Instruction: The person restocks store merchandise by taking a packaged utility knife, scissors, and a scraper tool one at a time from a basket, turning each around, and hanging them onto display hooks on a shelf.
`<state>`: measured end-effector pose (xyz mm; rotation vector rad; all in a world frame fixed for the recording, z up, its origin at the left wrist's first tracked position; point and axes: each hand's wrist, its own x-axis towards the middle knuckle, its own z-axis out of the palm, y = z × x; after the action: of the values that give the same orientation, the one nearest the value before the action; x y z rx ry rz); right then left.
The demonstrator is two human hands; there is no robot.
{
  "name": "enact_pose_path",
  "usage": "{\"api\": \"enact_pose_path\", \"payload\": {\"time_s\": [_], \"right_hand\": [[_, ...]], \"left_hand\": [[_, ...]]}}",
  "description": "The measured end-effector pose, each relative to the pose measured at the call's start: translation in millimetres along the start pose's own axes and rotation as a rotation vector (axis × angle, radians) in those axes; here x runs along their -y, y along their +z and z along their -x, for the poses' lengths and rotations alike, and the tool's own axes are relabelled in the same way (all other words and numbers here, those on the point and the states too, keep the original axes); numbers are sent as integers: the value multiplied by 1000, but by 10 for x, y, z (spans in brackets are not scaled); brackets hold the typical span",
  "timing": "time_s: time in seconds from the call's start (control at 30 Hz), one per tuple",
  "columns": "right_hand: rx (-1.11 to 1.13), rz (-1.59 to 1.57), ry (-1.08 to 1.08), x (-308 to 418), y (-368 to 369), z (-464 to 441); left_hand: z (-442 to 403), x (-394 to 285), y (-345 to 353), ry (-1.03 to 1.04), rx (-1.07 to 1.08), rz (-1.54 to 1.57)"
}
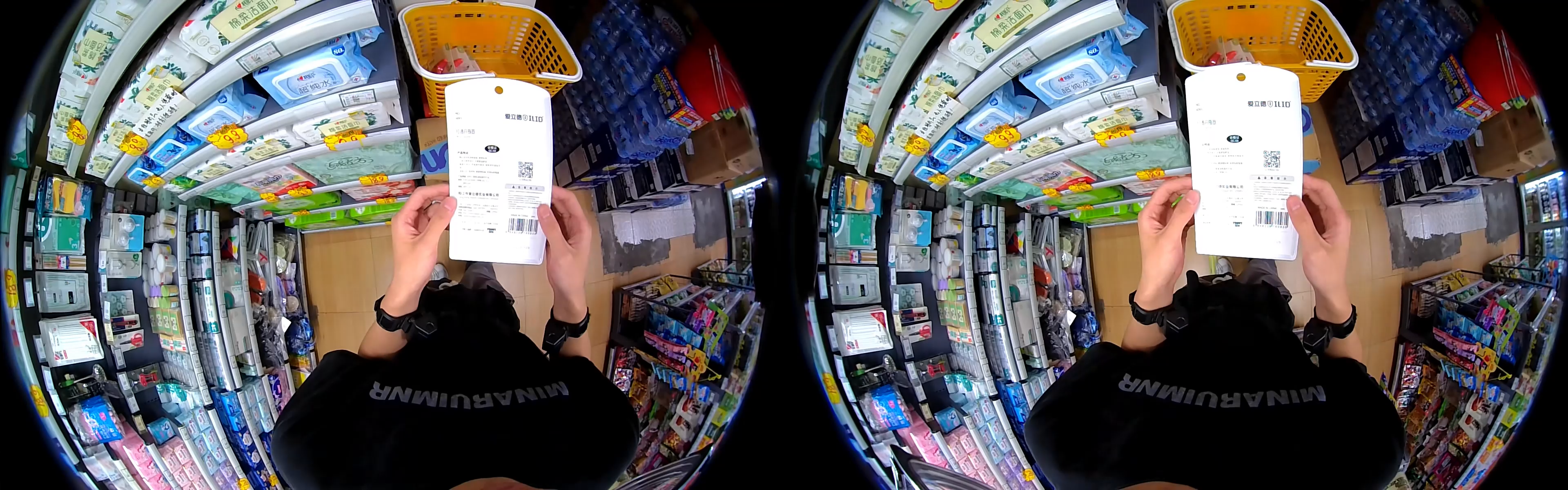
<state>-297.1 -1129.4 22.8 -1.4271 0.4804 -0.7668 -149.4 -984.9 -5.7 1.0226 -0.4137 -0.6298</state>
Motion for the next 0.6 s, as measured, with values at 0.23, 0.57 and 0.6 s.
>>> {"api": "enact_pose_path", "payload": {"time_s": [0.23,0.57,0.6], "right_hand": [[-2,-10,-37,-41,21,-9],[81,-5,-27,-79,234,15],[150,-25,2,-94,249,29]], "left_hand": [[42,-33,8,-7,-23,-40],[70,49,-35,104,88,-159],[87,47,-18,57,84,-148]]}}
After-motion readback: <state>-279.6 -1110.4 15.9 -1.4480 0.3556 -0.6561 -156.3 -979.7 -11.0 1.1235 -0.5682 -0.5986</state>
